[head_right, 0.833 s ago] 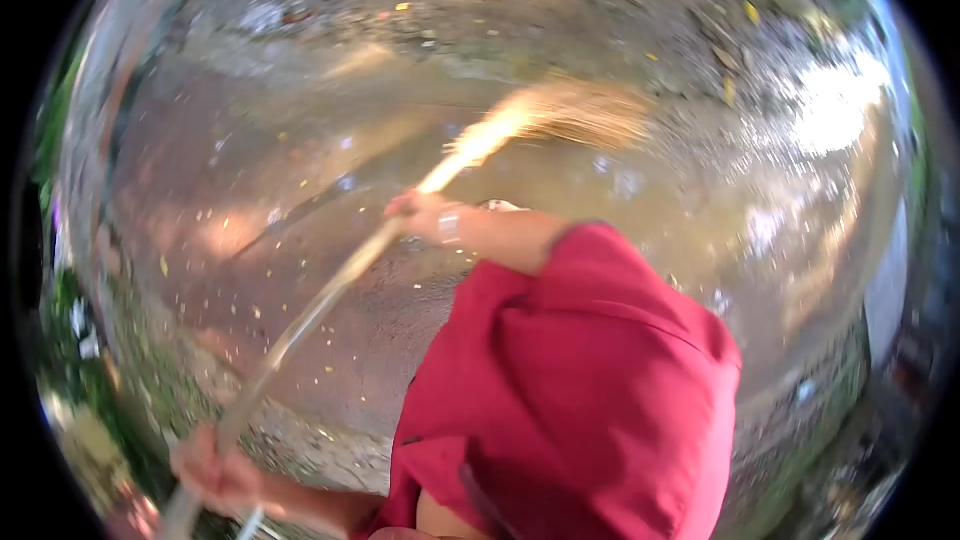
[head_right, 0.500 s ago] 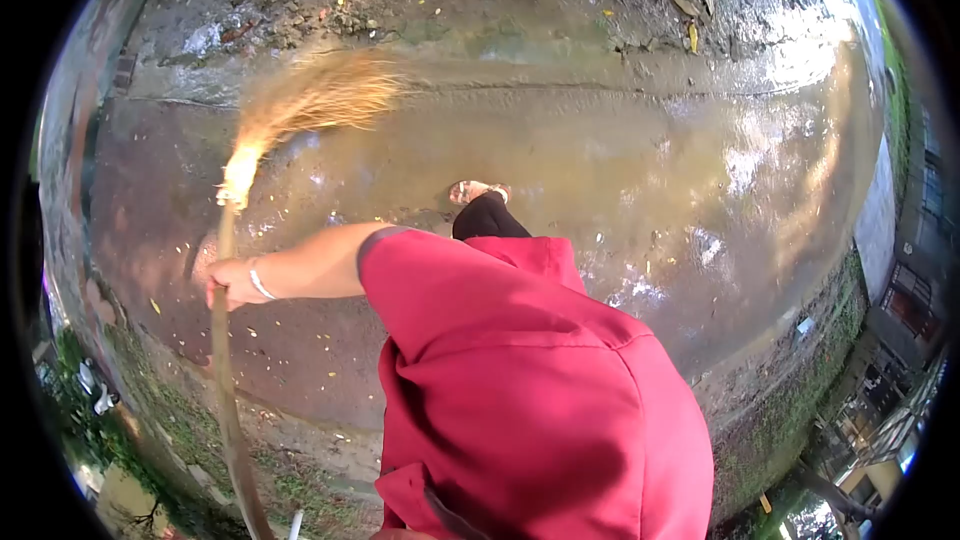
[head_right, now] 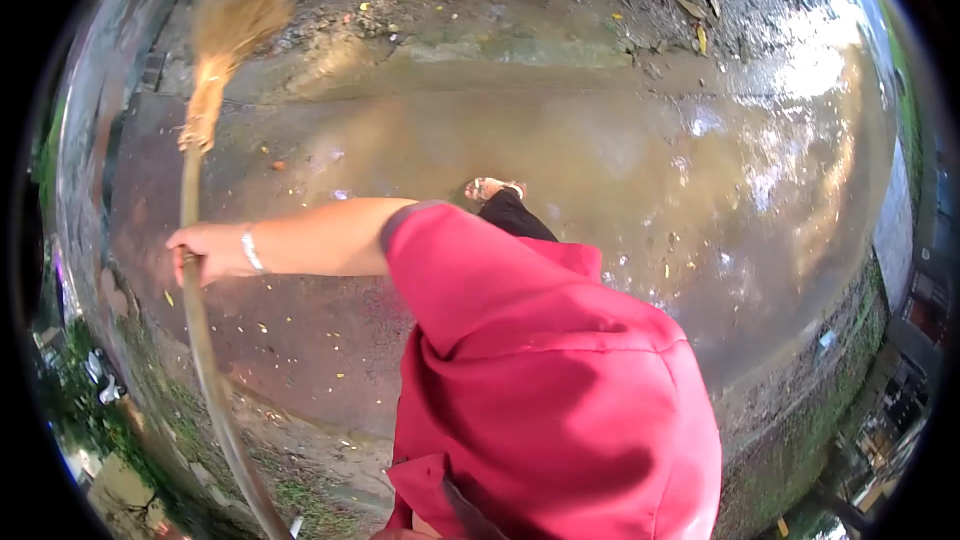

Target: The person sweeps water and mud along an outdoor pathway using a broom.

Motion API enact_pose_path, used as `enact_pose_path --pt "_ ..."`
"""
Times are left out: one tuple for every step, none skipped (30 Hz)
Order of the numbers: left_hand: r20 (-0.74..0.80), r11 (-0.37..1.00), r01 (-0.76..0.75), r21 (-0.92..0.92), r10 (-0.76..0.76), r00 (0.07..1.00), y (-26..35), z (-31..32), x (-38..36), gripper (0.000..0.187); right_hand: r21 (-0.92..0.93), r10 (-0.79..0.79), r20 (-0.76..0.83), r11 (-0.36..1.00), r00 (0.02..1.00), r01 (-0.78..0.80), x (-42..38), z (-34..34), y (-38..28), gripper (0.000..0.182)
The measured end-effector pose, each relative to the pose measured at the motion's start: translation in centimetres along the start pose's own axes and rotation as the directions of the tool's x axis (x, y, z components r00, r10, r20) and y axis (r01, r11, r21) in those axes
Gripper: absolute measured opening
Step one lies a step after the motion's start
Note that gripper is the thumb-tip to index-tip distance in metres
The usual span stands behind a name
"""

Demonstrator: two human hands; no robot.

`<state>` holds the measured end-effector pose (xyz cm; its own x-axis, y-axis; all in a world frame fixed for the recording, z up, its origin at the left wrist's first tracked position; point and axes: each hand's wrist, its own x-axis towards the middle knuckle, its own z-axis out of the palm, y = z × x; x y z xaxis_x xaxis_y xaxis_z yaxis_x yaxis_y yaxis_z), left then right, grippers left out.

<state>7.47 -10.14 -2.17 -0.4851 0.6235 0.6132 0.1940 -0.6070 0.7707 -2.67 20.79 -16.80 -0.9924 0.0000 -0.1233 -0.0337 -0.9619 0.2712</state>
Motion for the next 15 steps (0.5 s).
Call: enact_pose_path --pt "-0.046 0.999 -0.042 -0.016 0.041 0.998 2.0 -2.1 -1.9 0.045 -0.001 -0.009 -0.023 1.000 1.000 0.009 -1.4 -1.0 1.2 0.019" --pt "-0.090 0.996 -0.086 -0.027 0.083 0.993 4.0 -4.1 -3.9 0.046 0.036 -0.030 -0.017 0.999 0.999 0.030 -2.8 -2.3 2.3 0.018" --pt "-0.134 0.991 -0.127 -0.046 0.119 0.984 6.0 -6.2 -6.0 0.048 0.076 -0.055 -0.017 0.996 0.998 0.056 -4.2 -4.1 3.3 0.017" --pt "-0.174 0.983 -0.172 -0.067 0.159 0.972 7.7 -8.4 -8.2 0.050 0.062 -0.089 -0.216 0.993 0.972 0.105 -6.4 -5.3 4.1 0.018" --pt "-0.210 0.973 -0.216 -0.086 0.195 0.958 9.2 -10.2 -10.2 0.052 0.019 -0.149 -0.261 0.987 0.954 0.159 -9.5 -6.2 4.6 0.016" --pt "-0.227 0.958 -0.260 -0.119 0.229 0.947 10.1 -12.4 -12.1 0.053 0.039 -0.179 -0.336 0.978 0.925 0.203 -9.7 -10.3 4.9 0.014" --pt "-0.243 0.944 -0.292 -0.151 0.251 0.937 10.1 -14.3 -13.3 0.055 -0.023 -0.241 -0.462 0.965 0.854 0.260 -12.5 -11.1 4.9 0.014" --pt "-0.244 0.930 -0.305 -0.205 0.253 0.936 8.5 -12.6 -11.7 0.057 0.015 -0.260 -0.475 0.953 0.841 0.303 -14.6 -13.5 4.6 0.015" --pt "-0.412 0.960 -0.277 -0.040 0.237 0.880 5.9 -10.5 -10.3 0.026 0.019 -0.319 -0.486 0.927 0.814 0.375 -16.8 -15.7 3.9 0.016" --pt "-0.474 0.977 -0.194 -0.093 0.128 0.871 3.5 -11.5 -10.3 0.027 0.032 -0.328 -0.662 0.886 0.674 0.462 -19.0 -16.2 3.1 0.015" --pt "-0.570 0.980 -0.151 -0.133 0.049 0.820 0.3 -9.8 -8.6 0.027 0.095 -0.310 -0.720 0.843 0.621 0.530 -20.6 -20.1 1.2 0.018" --pt "-0.603 0.939 -0.149 -0.311 -0.073 0.794 -2.6 -7.9 -6.4 0.028 0.038 -0.347 -0.756 0.823 0.555 0.567 -23.1 -20.8 -0.4 0.018" --pt "-0.577 0.895 -0.060 -0.442 -0.233 0.783 -5.3 -7.4 -5.3 0.028 -0.154 -0.470 -0.724 0.823 0.504 0.547 -25.5 -23.4 -2.2 0.011" --pt "-0.592 0.910 0.029 -0.414 -0.293 0.750 -8.0 -5.2 -3.3 0.026 -0.248 -0.483 -0.736 0.845 0.475 0.473 -28.0 -24.4 -4.1 0.009" --pt "-0.681 0.960 0.229 -0.163 -0.277 0.678 -10.4 -2.2 -1.3 0.024 -0.078 -0.483 -0.724 0.767 0.493 0.637 -30.1 -26.2 -6.1 0.012"
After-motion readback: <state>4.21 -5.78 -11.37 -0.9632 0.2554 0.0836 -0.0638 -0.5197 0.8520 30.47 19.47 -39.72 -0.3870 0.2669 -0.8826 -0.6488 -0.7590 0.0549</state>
